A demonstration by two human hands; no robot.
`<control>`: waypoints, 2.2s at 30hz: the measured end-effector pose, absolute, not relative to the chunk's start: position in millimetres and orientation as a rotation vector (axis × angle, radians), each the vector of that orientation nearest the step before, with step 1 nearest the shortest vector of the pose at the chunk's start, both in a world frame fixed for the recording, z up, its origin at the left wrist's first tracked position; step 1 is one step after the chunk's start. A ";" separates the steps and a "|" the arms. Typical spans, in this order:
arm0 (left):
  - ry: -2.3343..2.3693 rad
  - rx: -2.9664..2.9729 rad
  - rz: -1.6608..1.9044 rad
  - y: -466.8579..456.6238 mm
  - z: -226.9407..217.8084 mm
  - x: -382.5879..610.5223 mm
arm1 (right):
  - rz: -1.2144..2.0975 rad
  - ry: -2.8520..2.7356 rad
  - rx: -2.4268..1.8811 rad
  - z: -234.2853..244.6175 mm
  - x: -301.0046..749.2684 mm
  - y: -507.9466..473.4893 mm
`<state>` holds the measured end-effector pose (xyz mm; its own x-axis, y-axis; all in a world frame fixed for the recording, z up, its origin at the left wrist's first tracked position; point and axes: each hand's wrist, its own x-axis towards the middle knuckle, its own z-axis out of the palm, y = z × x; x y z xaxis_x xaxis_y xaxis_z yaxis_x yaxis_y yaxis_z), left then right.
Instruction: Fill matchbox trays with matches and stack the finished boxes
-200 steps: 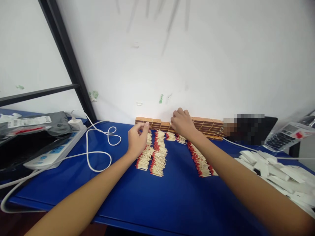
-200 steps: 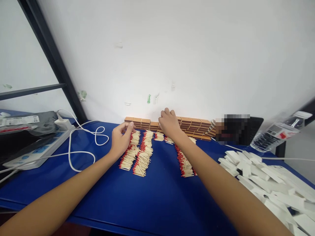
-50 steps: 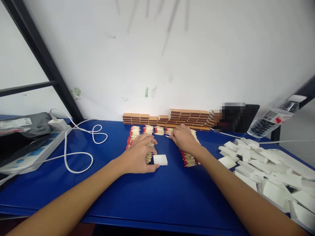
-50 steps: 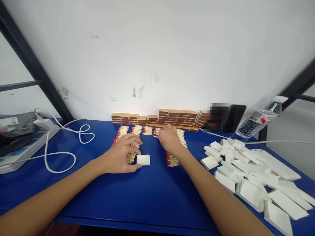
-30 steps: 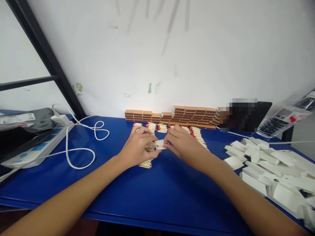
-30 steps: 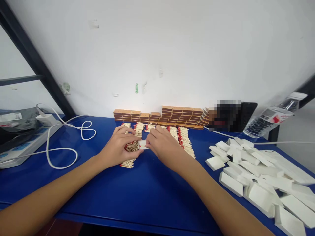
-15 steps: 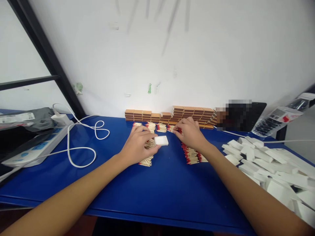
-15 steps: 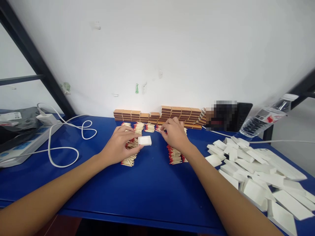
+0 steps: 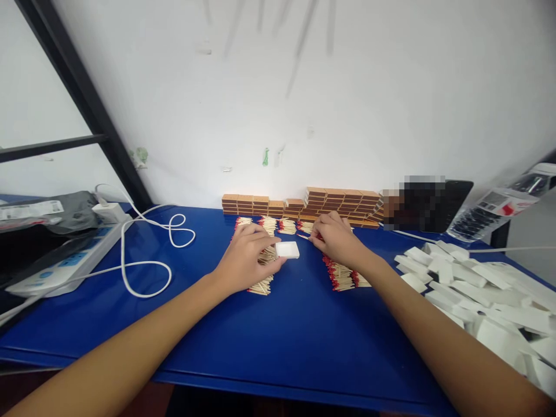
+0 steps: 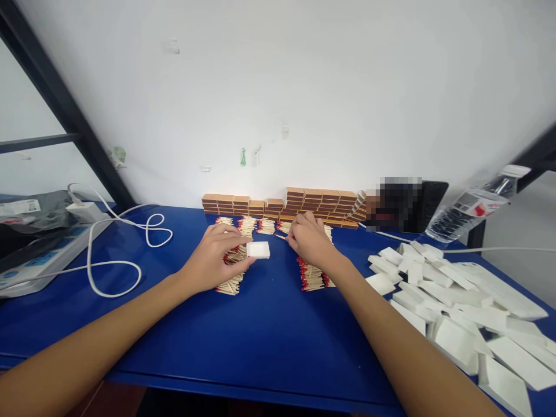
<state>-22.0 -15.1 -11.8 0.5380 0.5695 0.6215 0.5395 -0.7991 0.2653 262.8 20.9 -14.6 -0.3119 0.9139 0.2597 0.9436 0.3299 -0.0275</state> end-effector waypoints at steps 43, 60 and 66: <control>1.158 2.767 1.166 -5.4 -9.7 -30.9 | 0.110 -2.568 -1.403 -9.4 231.4 -19.2; 0.935 2.816 1.274 -5.7 -14.4 -28.3 | -0.170 -2.317 -1.036 2.2 223.2 -25.3; 0.855 2.814 1.272 -6.8 -14.6 -28.5 | -0.181 -2.378 -1.013 -2.0 219.6 -28.2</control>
<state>-28.5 -6.8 -14.6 0.5428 0.4432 0.7134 0.4933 -0.8557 0.1563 219.6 -28.2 -2.0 -0.5690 0.6283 0.5306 0.7012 0.7077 -0.0861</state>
